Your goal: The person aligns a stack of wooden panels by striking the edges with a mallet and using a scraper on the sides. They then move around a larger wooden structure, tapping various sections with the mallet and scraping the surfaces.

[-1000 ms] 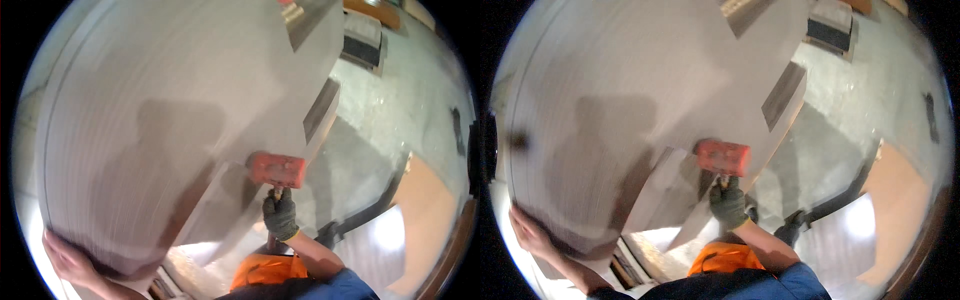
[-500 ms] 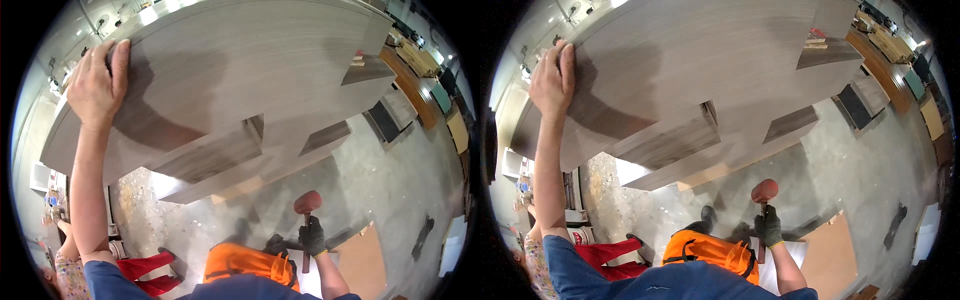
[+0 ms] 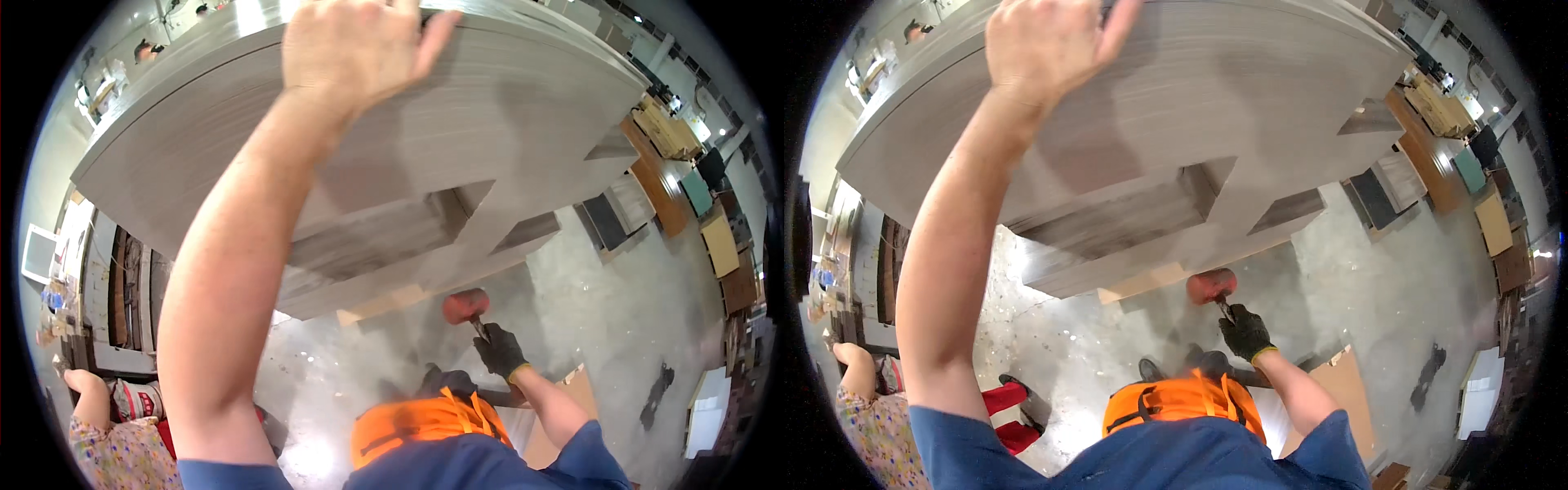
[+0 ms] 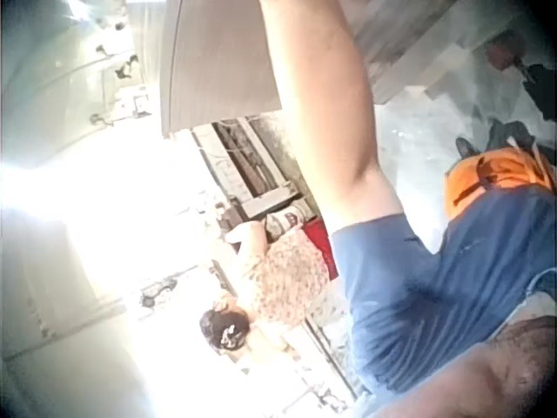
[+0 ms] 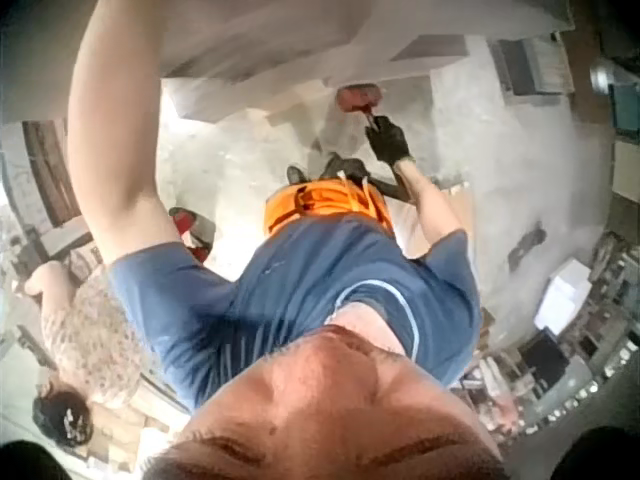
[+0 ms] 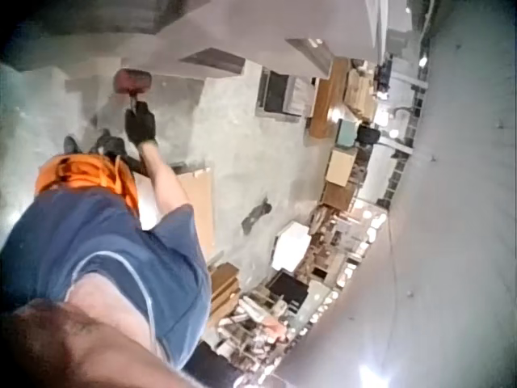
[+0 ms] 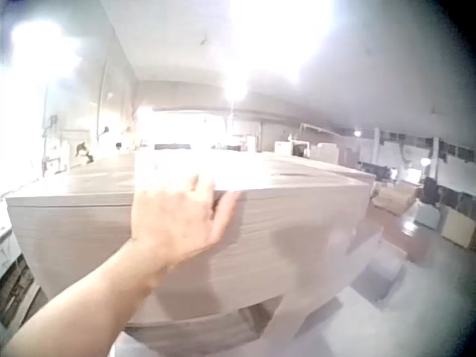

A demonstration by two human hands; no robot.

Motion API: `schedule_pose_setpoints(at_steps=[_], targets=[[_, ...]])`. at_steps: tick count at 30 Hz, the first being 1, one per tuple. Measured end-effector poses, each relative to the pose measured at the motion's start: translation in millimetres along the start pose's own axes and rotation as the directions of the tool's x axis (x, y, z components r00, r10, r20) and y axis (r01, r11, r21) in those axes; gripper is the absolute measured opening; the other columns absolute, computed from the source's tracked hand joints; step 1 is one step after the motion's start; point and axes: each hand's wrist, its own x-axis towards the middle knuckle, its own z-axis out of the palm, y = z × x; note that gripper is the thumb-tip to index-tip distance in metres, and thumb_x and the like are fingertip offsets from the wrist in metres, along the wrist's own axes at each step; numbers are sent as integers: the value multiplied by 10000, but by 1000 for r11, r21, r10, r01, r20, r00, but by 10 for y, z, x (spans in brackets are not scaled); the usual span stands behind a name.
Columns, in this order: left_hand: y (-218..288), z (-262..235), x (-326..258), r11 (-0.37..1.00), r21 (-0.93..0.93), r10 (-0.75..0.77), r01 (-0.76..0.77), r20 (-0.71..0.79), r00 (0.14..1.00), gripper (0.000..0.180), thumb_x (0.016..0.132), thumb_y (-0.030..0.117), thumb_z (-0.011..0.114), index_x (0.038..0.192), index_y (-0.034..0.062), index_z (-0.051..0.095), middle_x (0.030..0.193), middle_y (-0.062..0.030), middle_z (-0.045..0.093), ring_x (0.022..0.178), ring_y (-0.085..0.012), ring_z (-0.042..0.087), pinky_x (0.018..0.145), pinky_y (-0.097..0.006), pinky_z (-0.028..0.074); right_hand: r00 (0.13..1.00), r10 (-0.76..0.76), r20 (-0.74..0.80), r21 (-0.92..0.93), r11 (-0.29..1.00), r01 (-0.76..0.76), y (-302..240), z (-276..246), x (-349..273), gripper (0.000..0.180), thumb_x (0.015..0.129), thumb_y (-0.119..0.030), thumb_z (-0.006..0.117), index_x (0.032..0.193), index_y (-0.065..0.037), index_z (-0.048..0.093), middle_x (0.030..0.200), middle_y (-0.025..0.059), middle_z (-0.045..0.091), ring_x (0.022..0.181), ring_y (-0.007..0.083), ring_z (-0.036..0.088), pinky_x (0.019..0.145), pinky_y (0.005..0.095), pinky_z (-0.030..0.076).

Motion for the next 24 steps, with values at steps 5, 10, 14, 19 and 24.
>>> schedule_pose_setpoints(at_steps=[5, 10, 14, 19, 24], targets=[[-34, 58, 9, 994, -66, 80, -91, -146, 986, 342, 813, 363, 588, 677, 54, 637, 689, -93, 611, 658, -234, 614, 593, -321, 487, 994, -36, -103, -54, 998, 30, -352, 129, 468, 254, 900, -302, 470, 922, -50, 490, 737, 216, 609, 698, 427, 583, 604, 524, 460], [-59, 58, -22, 997, -30, 61, -66, -147, 987, 306, 786, 345, 611, 669, 64, 628, 725, -92, 612, 648, -230, 604, 587, -318, 480, 769, -638, -46, -417, 712, 565, -984, 233, 1014, 195, 921, -215, 403, 954, -50, 500, 821, 193, 608, 666, 350, 608, 571, 486, 486], [-65, 30, -8, 993, -40, 104, -112, -172, 980, 276, 760, 322, 636, 657, 68, 607, 731, -94, 601, 600, -230, 579, 554, -330, 455, 906, -406, 121, -387, 821, 419, -1248, -49, 1279, 205, 882, -187, 432, 978, -36, 532, 926, 192, 596, 714, 331, 615, 606, 459, 500], [-9, 110, 57, 995, -62, 71, -78, -110, 991, 269, 752, 311, 643, 649, 68, 597, 705, -88, 586, 584, -228, 571, 540, -328, 442, 868, -456, -195, -392, 848, 357, -601, 267, 2031, 236, 826, -194, 469, 927, -19, 592, 908, 213, 617, 822, 324, 624, 716, 435, 495], [-98, 110, 7, 995, -23, 91, -99, -226, 970, 261, 749, 306, 643, 641, 71, 606, 659, -79, 572, 587, -227, 572, 546, -316, 449, 904, -426, 49, -372, 832, 412, -1166, 80, 1655, 237, 826, -180, 449, 936, -22, 586, 896, 199, 641, 821, 358, 623, 716, 466, 492]])
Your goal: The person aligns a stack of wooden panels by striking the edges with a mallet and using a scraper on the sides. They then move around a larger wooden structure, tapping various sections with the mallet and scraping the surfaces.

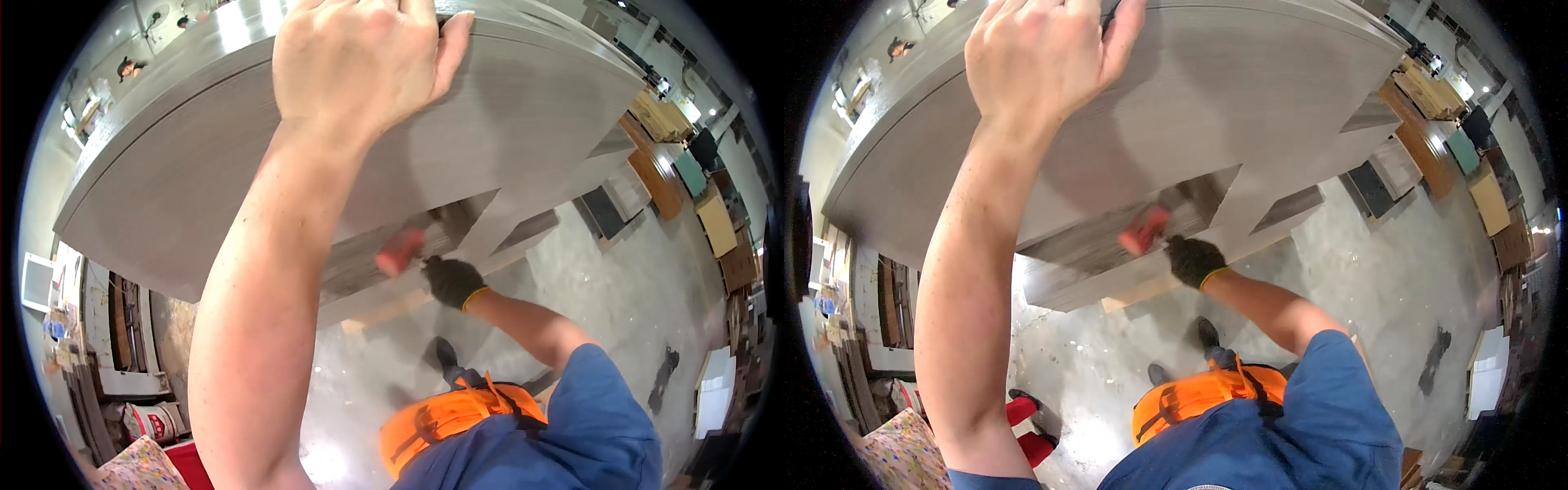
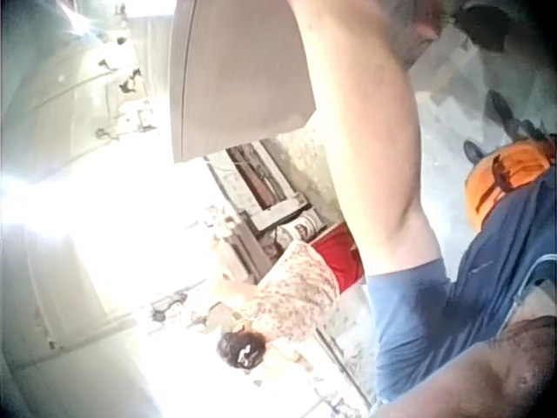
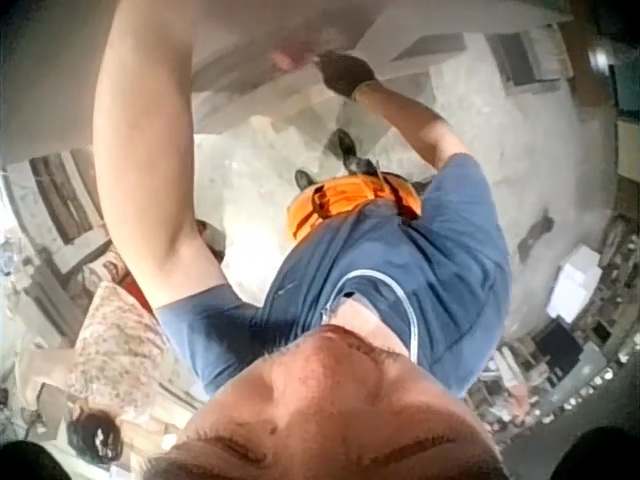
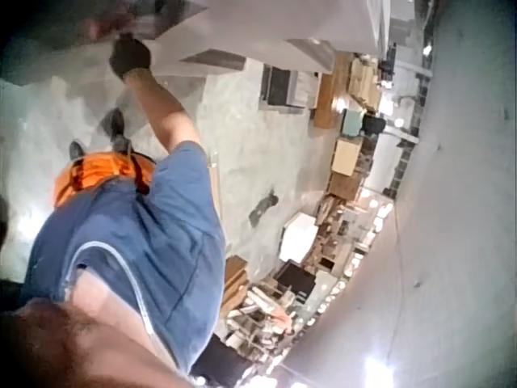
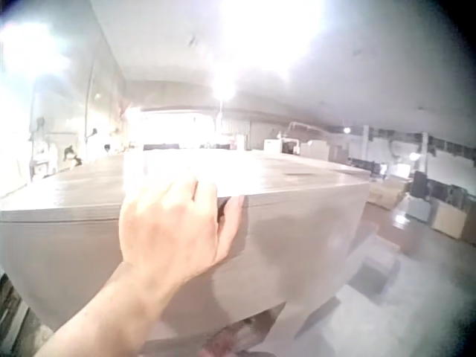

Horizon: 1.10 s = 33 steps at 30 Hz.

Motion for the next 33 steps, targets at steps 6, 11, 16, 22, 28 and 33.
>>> schedule_pose_setpoints(at_steps=[6, 11, 16, 22, 28, 33], targets=[[15, 95, -68, 999, 7, -31, 31, 21, 999, 269, 753, 314, 630, 635, 72, 622, 672, -78, 593, 601, -224, 581, 580, -322, 470, 997, 39, -69, -142, 989, -49, 462, 493, 166, 252, 839, -200, 462, 985, -19, 561, 846, 188, 633, 767, 315, 633, 679, 457, 495], [34, 14, 34, 995, -80, -64, 65, 16, 998, 274, 754, 316, 622, 623, 75, 622, 638, -71, 592, 608, -224, 589, 593, -332, 473, 993, 100, -70, -94, 990, -106, 586, 240, -23, 228, 848, -207, 483, 952, -42, 601, 867, 172, 643, 818, 323, 626, 691, 449, 500], [-46, 89, -75, 995, -91, -37, 35, -27, 999, 291, 757, 322, 613, 603, 75, 621, 601, -68, 582, 600, -225, 590, 585, -339, 476, 985, 166, -55, -56, 984, -169, 106, 337, -5, 271, 861, -183, 464, 1069, -25, 535, 906, 162, 599, 800, 320, 607, 666, 450, 489], [26, 43, 11, 993, -58, -98, 100, 44, 994, 300, 762, 334, 604, 616, 73, 632, 618, -69, 600, 610, -222, 602, 588, -338, 485, 911, 391, -132, 73, 920, -384, 482, 105, 9, 222, 877, -220, 453, 906, -47, 589, 781, 162, 622, 779, 337, 607, 719, 449, 486], [-16, 32, -64, 993, -87, -75, 81, 68, 995, 304, 770, 334, 592, 615, 76, 632, 613, -66, 606, 619, -216, 609, 583, -336, 486, 959, 261, 107, 59, 961, -269, 171, 165, -68, 295, 901, -285, 429, 976, -43, 578, 904, 224, 619, 853, 378, 602, 760, 479, 474], [64, 62, 14, 992, -75, -98, 98, 11, 995, 292, 759, 329, 599, 608, 81, 627, 599, -56, 595, 626, -209, 592, 586, -329, 481, 970, 229, -81, -83, 968, -235, 841, 486, 172, 275, 900, -267, 429, 1003, -49, 563, 924, 217, 618, 875, 377, 600, 771, 483, 465]])
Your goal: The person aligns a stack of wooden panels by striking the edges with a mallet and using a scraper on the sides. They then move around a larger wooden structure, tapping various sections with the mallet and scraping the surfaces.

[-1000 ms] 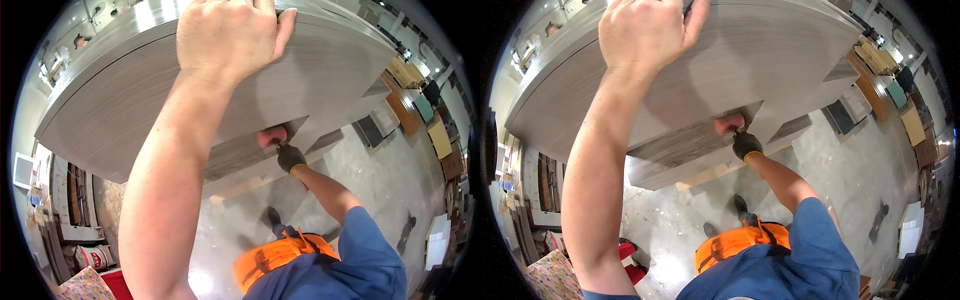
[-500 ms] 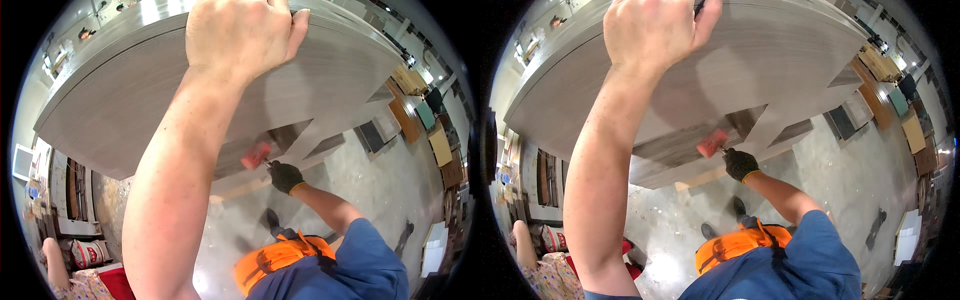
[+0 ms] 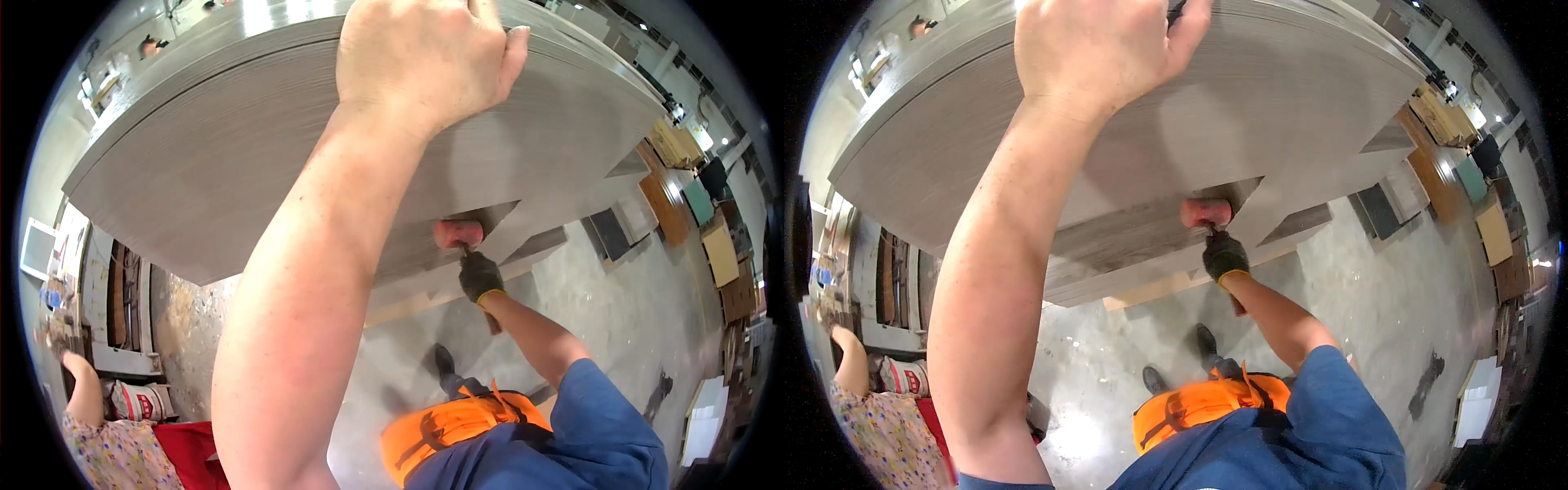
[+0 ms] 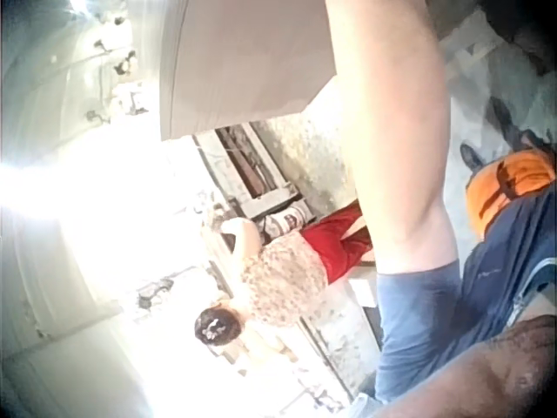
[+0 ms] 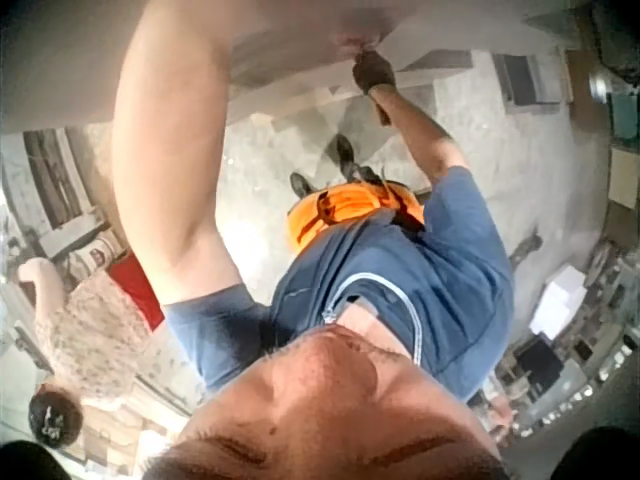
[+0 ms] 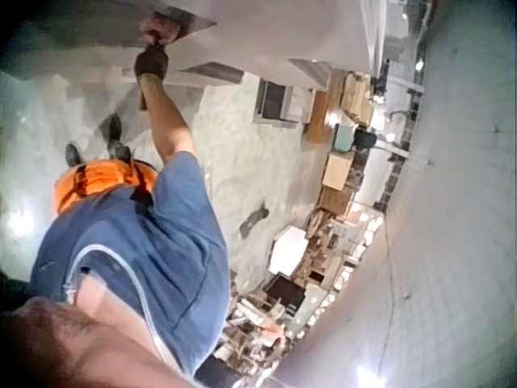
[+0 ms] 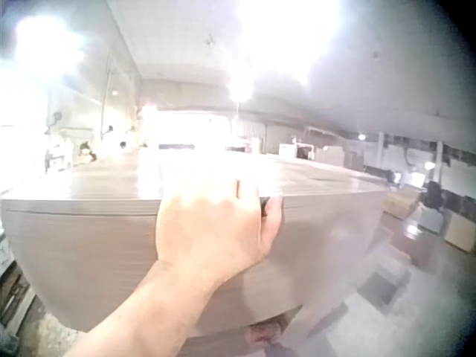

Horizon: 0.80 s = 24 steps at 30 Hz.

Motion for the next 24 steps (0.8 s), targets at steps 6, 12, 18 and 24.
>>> schedule_pose_setpoints(at_steps=[6, 12, 18, 24], targets=[[-22, -39, -4, 999, 43, 24, -24, -1, 1000, 301, 755, 327, 603, 595, 72, 619, 594, -69, 585, 632, -220, 585, 609, -333, 480, 990, -139, 20, 51, 989, 138, -333, -573, -288, 251, 881, -228, 428, 1020, -49, 535, 857, 216, 625, 773, 399, 609, 725, 494, 481], [-143, 52, -140, 999, -43, 23, -24, -41, 999, 307, 757, 322, 603, 587, 66, 618, 599, -81, 590, 617, -236, 583, 664, -345, 475, 983, -184, 5, -26, 983, 184, -582, -302, -224, 291, 897, -244, 457, 1121, -61, 485, 891, 186, 632, 785, 360, 620, 711, 452, 488], [-52, 5, -5, 1000, -11, 28, -28, 15, 1000, 307, 767, 308, 589, 583, 64, 615, 590, -84, 588, 608, -240, 582, 708, -341, 476, 992, -95, -83, -2, 995, 96, -71, -238, -2, 281, 904, -275, 416, 998, -39, 537, 889, 238, 630, 824, 392, 613, 732, 483, 480], [-96, 9, -106, 1000, -8, 2, -2, 70, 998, 314, 780, 316, 573, 597, 65, 617, 607, -88, 595, 611, -239, 589, 738, -363, 470, 988, -97, 124, 1, 995, 98, -755, -510, -256, 268, 918, -244, 417, 1067, -36, 498, 893, 221, 620, 828, 347, 615, 697, 465, 483]])
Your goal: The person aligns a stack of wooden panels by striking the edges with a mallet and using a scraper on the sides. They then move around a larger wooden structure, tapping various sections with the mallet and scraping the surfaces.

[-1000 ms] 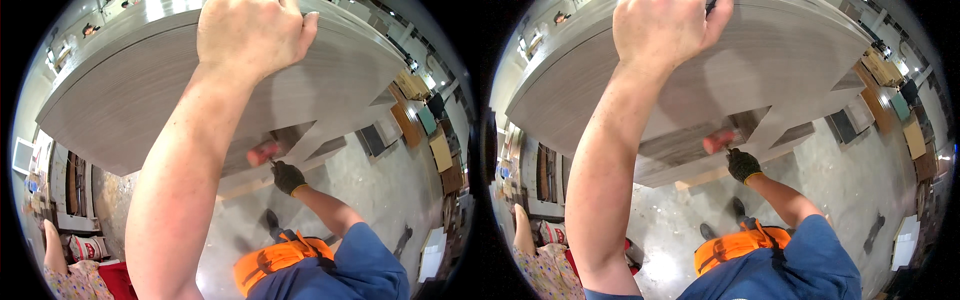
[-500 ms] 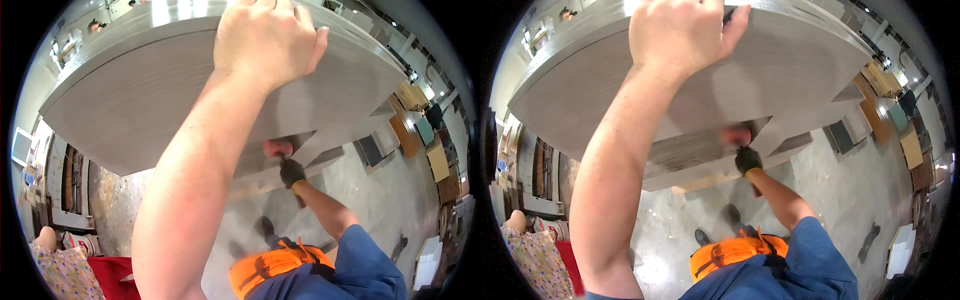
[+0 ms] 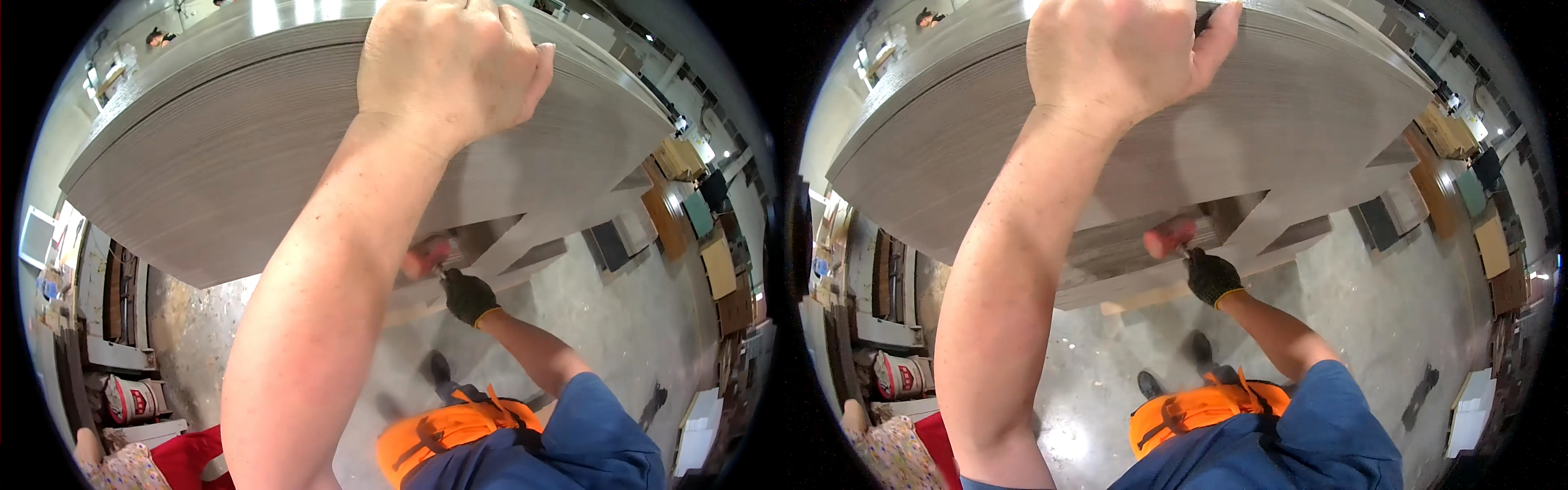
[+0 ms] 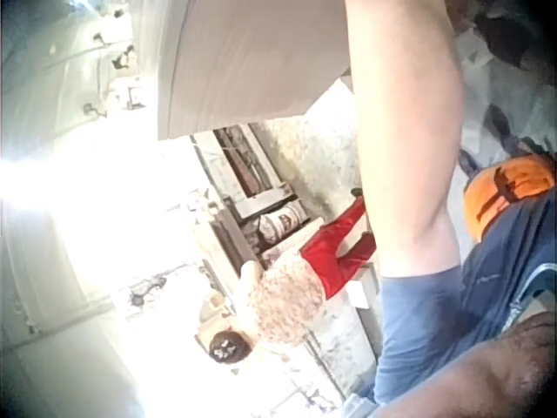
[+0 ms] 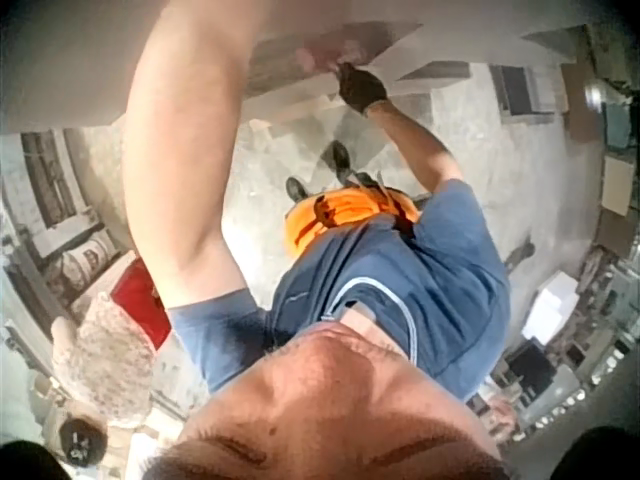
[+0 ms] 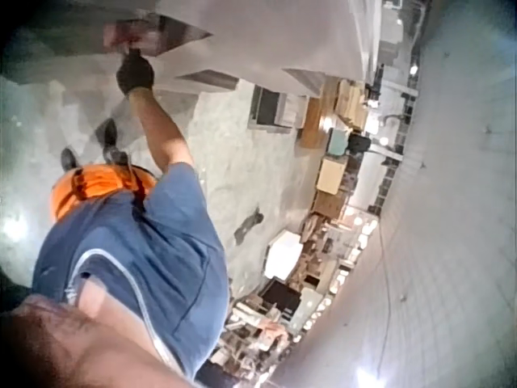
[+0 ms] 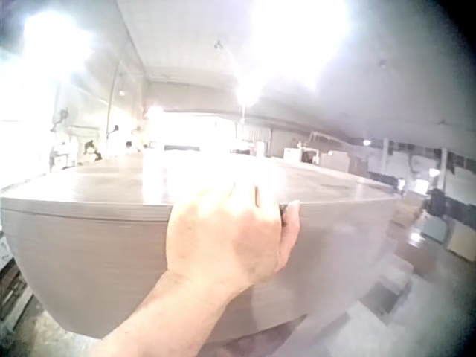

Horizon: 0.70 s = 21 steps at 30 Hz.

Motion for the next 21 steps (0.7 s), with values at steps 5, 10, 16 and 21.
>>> schedule_pose_setpoints(at_steps=[5, 10, 16, 21], targets=[[44, 5, 105, 998, 61, 18, -15, -59, 998, 309, 788, 321, 565, 632, 61, 622, 631, -86, 601, 633, -236, 593, 745, -367, 468, 992, 113, -61, 103, 989, -106, 534, 104, 44, 246, 878, -228, 432, 953, -28, 553, 830, 225, 612, 771, 346, 616, 689, 470, 488], [-39, 6, -23, 998, 63, 25, -25, -14, 1000, 308, 794, 323, 559, 658, 56, 625, 641, -86, 604, 654, -232, 595, 736, -365, 467, 990, 56, 132, 113, 991, -72, -55, 39, -134, 187, 870, -167, 442, 916, -33, 565, 814, 192, 600, 839, 327, 600, 697, 482, 480], [36, 61, 88, 995, -93, -37, 37, 5, 999, 313, 798, 329, 557, 645, 63, 616, 645, -79, 605, 668, -230, 604, 721, -356, 471, 991, -69, -112, -113, 992, 56, 711, 298, 204, 210, 873, -167, 450, 988, -29, 559, 845, 181, 587, 856, 323, 592, 743, 446, 473], [6, -2, 7, 999, 24, -33, 33, 20, 999, 298, 783, 323, 574, 645, 62, 614, 639, -65, 602, 646, -226, 601, 668, -347, 486, 979, -143, 142, -10, 989, 146, -107, -206, -89, 304, 862, -236, 485, 1087, -34, 513, 742, 183, 625, 671, 339, 617, 633, 474, 489]])
